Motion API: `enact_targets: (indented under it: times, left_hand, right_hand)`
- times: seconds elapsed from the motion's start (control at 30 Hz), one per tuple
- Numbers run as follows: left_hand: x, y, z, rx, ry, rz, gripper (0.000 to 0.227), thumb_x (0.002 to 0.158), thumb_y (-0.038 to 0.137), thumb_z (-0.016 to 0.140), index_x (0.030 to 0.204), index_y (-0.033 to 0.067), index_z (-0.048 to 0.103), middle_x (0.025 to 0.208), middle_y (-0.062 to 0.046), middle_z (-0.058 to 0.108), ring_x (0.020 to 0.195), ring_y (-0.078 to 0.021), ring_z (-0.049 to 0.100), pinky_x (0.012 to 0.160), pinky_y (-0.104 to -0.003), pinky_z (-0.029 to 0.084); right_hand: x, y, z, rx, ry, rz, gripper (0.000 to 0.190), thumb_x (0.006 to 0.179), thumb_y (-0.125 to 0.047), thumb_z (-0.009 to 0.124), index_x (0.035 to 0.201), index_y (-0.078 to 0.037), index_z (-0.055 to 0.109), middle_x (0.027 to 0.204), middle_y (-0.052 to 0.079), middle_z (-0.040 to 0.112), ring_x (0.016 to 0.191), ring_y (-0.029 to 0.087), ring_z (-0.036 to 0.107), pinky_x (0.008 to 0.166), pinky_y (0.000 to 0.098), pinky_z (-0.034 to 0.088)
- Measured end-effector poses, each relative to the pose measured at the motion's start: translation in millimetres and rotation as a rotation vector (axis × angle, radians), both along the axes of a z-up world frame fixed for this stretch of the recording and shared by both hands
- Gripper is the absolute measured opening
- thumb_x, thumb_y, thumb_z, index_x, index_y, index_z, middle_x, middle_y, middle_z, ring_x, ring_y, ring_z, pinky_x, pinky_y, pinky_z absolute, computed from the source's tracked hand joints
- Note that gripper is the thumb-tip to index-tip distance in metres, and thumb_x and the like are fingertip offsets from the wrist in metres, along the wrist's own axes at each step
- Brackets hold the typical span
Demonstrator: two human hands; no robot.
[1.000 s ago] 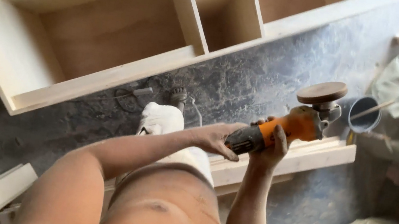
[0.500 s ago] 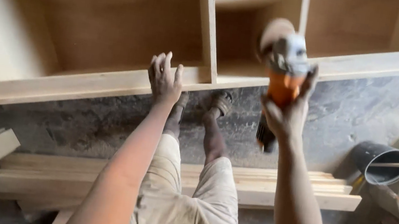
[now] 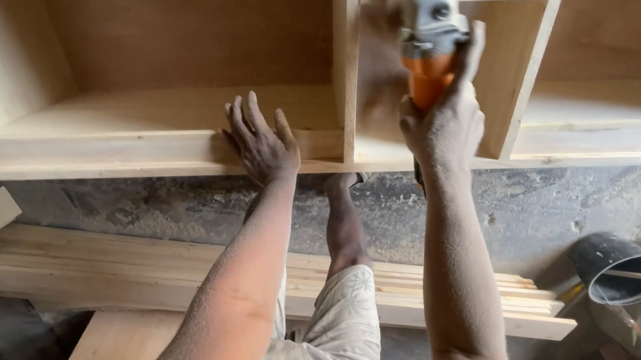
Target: Sanding the edges and interior of a wooden cabinet using an angle grinder with a sanding attachment.
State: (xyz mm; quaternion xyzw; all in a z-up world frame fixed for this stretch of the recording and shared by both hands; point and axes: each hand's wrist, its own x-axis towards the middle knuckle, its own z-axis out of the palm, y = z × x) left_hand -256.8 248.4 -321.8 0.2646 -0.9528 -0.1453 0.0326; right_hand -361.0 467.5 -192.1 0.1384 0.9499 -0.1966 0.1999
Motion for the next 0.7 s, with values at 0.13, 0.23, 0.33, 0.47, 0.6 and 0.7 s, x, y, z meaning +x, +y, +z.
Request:
enact_targets:
  times: [0.13, 0.23, 0.33, 0.47, 0.6, 0.7]
  left_hand:
    - [4, 0, -1, -0.015, -0.006, -0.013, 0.051, 0.109, 0.045, 0.037, 0.145, 0.0126, 0.054, 0.148, -0.014, 0.053, 0.145, -0.0384, 0.046, 0.123, -0.061, 0.026]
    - [5, -1, 2, -0.029, -0.016, -0.018, 0.053, 0.109, 0.047, 0.035, 0.144, 0.013, 0.055, 0.147, -0.014, 0.054, 0.144, -0.038, 0.047, 0.124, -0.06, 0.024]
    - [3, 0, 3, -0.045, 0.001, -0.033, 0.047, 0.108, 0.041, 0.042, 0.144, 0.0134, 0.056, 0.145, -0.014, 0.057, 0.143, -0.0377, 0.05, 0.124, -0.06, 0.024]
    - [7, -1, 2, -0.073, -0.013, -0.034, 0.051, 0.109, 0.046, 0.035, 0.142, 0.0139, 0.057, 0.144, -0.013, 0.059, 0.141, -0.0363, 0.053, 0.123, -0.059, 0.024]
    - [2, -2, 4, -0.082, 0.01, -0.069, 0.052, 0.109, 0.046, 0.033, 0.139, 0.0113, 0.058, 0.138, -0.015, 0.06, 0.136, -0.0374, 0.055, 0.116, -0.061, 0.032]
    - [8, -2, 2, -0.035, -0.08, -0.035, 0.054, 0.108, 0.049, 0.033, 0.146, 0.0156, 0.053, 0.146, -0.013, 0.058, 0.143, -0.0359, 0.051, 0.126, -0.062, 0.018]
  right_hand:
    - [4, 1, -13, -0.046, 0.044, -0.085, 0.119, 0.083, -0.014, 0.076, 0.162, -0.029, -0.013, 0.117, 0.022, 0.078, 0.089, 0.043, 0.076, 0.083, 0.0583, 0.062]
    - [3, -1, -15, -0.058, 0.033, -0.049, 0.124, 0.082, -0.013, 0.08, 0.161, -0.031, -0.013, 0.116, 0.018, 0.08, 0.088, 0.039, 0.078, 0.08, 0.0554, 0.063]
    - [5, 8, -12, -0.05, 0.049, -0.121, 0.121, 0.082, -0.011, 0.078, 0.161, -0.033, -0.012, 0.122, 0.02, 0.078, 0.081, 0.035, 0.078, 0.073, 0.0501, 0.065]
    - [0, -3, -8, 0.004, 0.012, -0.107, 0.118, 0.087, -0.019, 0.082, 0.16, -0.033, -0.01, 0.117, 0.019, 0.079, 0.09, 0.04, 0.078, 0.079, 0.0558, 0.064]
    - [-10, -22, 4, -0.053, -0.106, -0.117, 0.108, 0.08, -0.018, 0.069, 0.162, -0.031, 0.0, 0.095, 0.009, 0.077, 0.077, 0.042, 0.073, 0.072, 0.0524, 0.058]
    - [2, -15, -7, 0.022, -0.053, -0.148, 0.115, 0.087, -0.018, 0.078, 0.16, -0.035, -0.01, 0.12, 0.021, 0.078, 0.092, 0.04, 0.078, 0.088, 0.0568, 0.062]
